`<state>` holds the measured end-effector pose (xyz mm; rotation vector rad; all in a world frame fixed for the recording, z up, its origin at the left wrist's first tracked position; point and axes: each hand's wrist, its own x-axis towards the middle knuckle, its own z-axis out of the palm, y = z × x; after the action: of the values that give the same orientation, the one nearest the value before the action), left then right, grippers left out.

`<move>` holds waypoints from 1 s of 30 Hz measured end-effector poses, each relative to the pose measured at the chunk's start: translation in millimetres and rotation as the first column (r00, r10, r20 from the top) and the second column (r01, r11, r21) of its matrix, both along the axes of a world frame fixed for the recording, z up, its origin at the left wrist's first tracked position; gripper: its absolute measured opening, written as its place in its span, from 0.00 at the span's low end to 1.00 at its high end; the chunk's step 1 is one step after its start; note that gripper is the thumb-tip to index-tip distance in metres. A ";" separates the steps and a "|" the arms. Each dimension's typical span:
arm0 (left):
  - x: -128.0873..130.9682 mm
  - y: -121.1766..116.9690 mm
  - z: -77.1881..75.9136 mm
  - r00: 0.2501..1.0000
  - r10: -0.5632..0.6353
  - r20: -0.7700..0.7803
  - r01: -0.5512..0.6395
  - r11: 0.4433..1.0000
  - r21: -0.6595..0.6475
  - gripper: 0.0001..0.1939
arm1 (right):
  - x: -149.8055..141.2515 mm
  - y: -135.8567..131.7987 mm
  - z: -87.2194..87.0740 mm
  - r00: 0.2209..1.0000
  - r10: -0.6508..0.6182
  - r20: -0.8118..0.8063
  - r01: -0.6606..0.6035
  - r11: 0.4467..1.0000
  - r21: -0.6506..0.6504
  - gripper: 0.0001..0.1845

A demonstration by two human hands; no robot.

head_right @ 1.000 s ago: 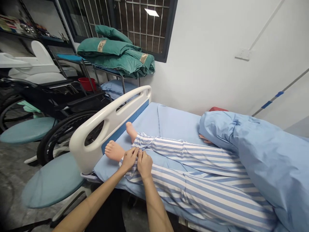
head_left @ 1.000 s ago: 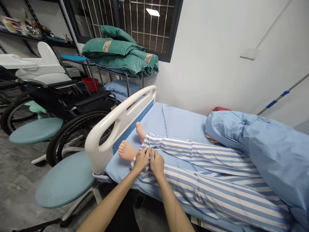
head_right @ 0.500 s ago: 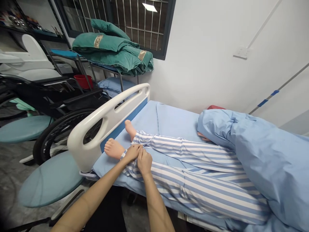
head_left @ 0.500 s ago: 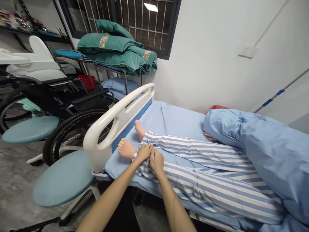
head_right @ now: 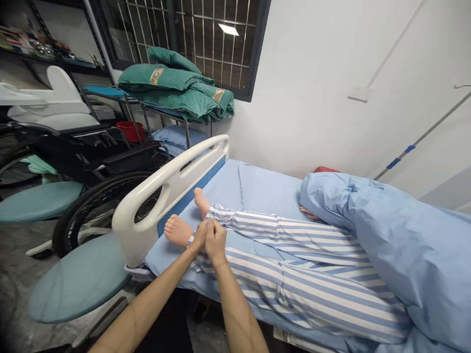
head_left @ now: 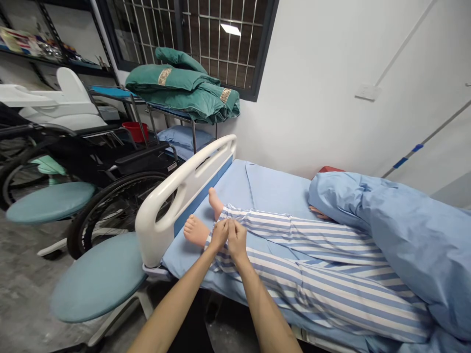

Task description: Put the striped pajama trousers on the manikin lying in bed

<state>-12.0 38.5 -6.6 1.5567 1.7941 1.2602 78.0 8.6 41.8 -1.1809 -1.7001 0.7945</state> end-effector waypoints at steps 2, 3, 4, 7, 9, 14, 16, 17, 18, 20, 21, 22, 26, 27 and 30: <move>-2.3 2.9 1.4 0.971 0.049 0.234 -0.047 0.999 -0.012 0.18 | -5.6 -1.4 -13.1 0.996 -0.030 0.086 0.034 0.999 -0.035 0.25; -3.3 4.1 1.9 0.936 0.071 0.345 -0.065 0.997 -0.027 0.18 | -7.6 -1.8 -20.9 0.988 -0.048 0.149 0.056 0.997 -0.050 0.25; -4.0 5.2 2.2 0.900 0.086 0.428 -0.076 0.996 -0.040 0.19 | -9.2 -1.9 -28.3 0.976 -0.065 0.209 0.079 0.995 -0.060 0.25; -4.3 6.5 2.6 0.879 0.092 0.469 -0.077 0.996 -0.050 0.19 | -12.3 -0.3 -42.0 0.948 -0.116 0.298 0.140 0.988 -0.061 0.25; -3.5 5.5 3.7 0.881 0.092 0.463 -0.076 0.996 -0.053 0.19 | -13.0 1.9 -43.9 0.945 -0.136 0.299 0.160 0.985 -0.058 0.26; -0.6 -3.1 20.3 0.941 0.085 0.329 -0.081 0.996 -0.028 0.17 | -11.9 6.6 -43.8 0.944 -0.150 0.294 0.176 0.982 -0.066 0.27; 1.8 -7.3 32.4 0.962 0.093 0.257 -0.096 0.995 -0.002 0.16 | -11.4 8.2 -44.9 0.950 -0.155 0.270 0.179 0.981 -0.069 0.27; 3.5 -9.0 38.2 0.968 0.098 0.230 -0.103 0.995 0.012 0.15 | -11.1 9.1 -45.3 0.955 -0.158 0.252 0.181 0.981 -0.072 0.27; 5.5 -10.5 42.9 0.973 0.102 0.208 -0.110 0.994 0.028 0.15 | -10.8 10.2 -45.5 0.960 -0.160 0.228 0.182 0.980 -0.076 0.27; 9.7 -12.6 46.7 0.979 0.107 0.172 -0.118 0.991 0.058 0.15 | -10.0 12.3 -45.3 0.974 -0.162 0.157 0.178 0.979 -0.094 0.26; 11.6 -13.5 45.1 0.983 0.109 0.149 -0.119 0.991 0.061 0.15 | -9.4 13.2 -45.0 0.981 -0.161 0.108 0.172 0.980 -0.103 0.26; 13.2 -14.5 41.1 0.988 0.112 0.108 -0.117 0.992 0.048 0.15 | -8.6 13.9 -44.6 0.985 -0.161 0.058 0.167 0.979 -0.114 0.25; 15.8 -20.6 10.3 0.986 0.098 -0.133 -0.107 0.992 -0.060 0.13 | -5.9 12.4 -43.9 0.980 -0.198 -0.016 0.194 0.970 -0.148 0.26; 15.4 -22.3 2.6 0.980 0.096 -0.173 -0.110 0.991 -0.073 0.12 | -5.7 10.9 -43.9 0.978 -0.206 0.003 0.205 0.969 -0.141 0.26; 13.0 -25.7 -11.7 0.963 0.095 -0.251 -0.119 0.989 -0.083 0.10 | -6.8 5.8 -43.9 0.974 -0.214 0.079 0.221 0.970 -0.099 0.24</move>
<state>1.0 12.9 -18.3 1.6397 2.0871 1.0440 71.2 14.4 -2.0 -1.4550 -1.5637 0.7234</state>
